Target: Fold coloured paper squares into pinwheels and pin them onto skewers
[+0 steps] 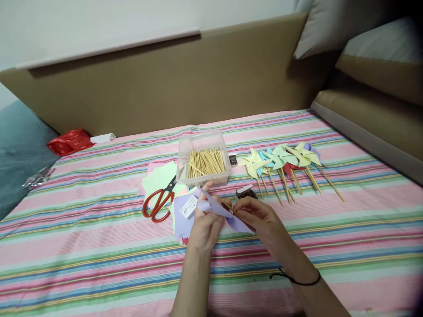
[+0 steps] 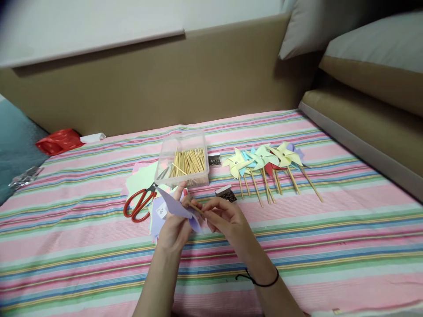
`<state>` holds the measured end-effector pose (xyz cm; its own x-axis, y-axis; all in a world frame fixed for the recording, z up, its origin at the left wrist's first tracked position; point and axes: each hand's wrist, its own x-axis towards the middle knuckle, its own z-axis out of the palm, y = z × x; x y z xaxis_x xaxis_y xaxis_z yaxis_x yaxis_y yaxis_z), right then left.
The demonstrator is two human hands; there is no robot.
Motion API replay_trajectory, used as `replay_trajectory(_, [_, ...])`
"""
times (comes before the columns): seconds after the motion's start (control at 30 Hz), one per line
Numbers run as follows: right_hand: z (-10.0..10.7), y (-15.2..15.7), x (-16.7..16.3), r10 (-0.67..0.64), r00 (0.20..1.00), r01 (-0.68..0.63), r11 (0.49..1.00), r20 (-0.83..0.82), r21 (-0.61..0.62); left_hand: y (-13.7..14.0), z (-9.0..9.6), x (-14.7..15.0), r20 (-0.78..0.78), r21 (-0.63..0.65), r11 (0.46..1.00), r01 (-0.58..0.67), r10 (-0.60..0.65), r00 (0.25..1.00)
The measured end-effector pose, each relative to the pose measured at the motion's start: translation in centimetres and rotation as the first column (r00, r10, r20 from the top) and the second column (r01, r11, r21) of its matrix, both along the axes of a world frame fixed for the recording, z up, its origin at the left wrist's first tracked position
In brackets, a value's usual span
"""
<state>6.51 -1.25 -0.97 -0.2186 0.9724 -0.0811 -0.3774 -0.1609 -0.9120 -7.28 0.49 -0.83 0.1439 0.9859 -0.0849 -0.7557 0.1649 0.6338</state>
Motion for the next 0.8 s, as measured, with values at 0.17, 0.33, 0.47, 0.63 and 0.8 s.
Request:
replay_trajectory(0.17, [0.4,0.0,-0.1,0.043,0.998,-0.043,0.999,-0.054,0.013,-0.2,-0.2,-0.4,0.007,-0.003,1.000,-0.006,0.006,1.000])
replay_trajectory(0.33, [0.7,-0.1,-0.1,0.055,0.997,-0.055,0.998,-0.060,0.011,-0.3,-0.1,-0.7,-0.031,0.002,1.000,-0.011,0.012,0.999])
replay_trajectory(0.47, [0.6,-0.1,0.1,0.078,0.995,-0.076,0.997,-0.055,0.029,-0.2,0.0,-0.8,-0.044,0.012,0.999,-0.034,0.035,0.998])
replay_trajectory(0.63, [0.9,-0.1,0.0,0.086,0.996,-0.085,0.996,-0.026,0.032,-0.2,0.1,-0.9,-0.036,0.013,0.997,-0.074,0.074,0.997])
replay_trajectory(0.8, [1.1,0.0,-0.1,0.071,0.997,-0.071,0.997,0.007,0.042,-0.2,0.1,-0.8,-0.048,0.004,0.996,-0.090,0.090,0.995])
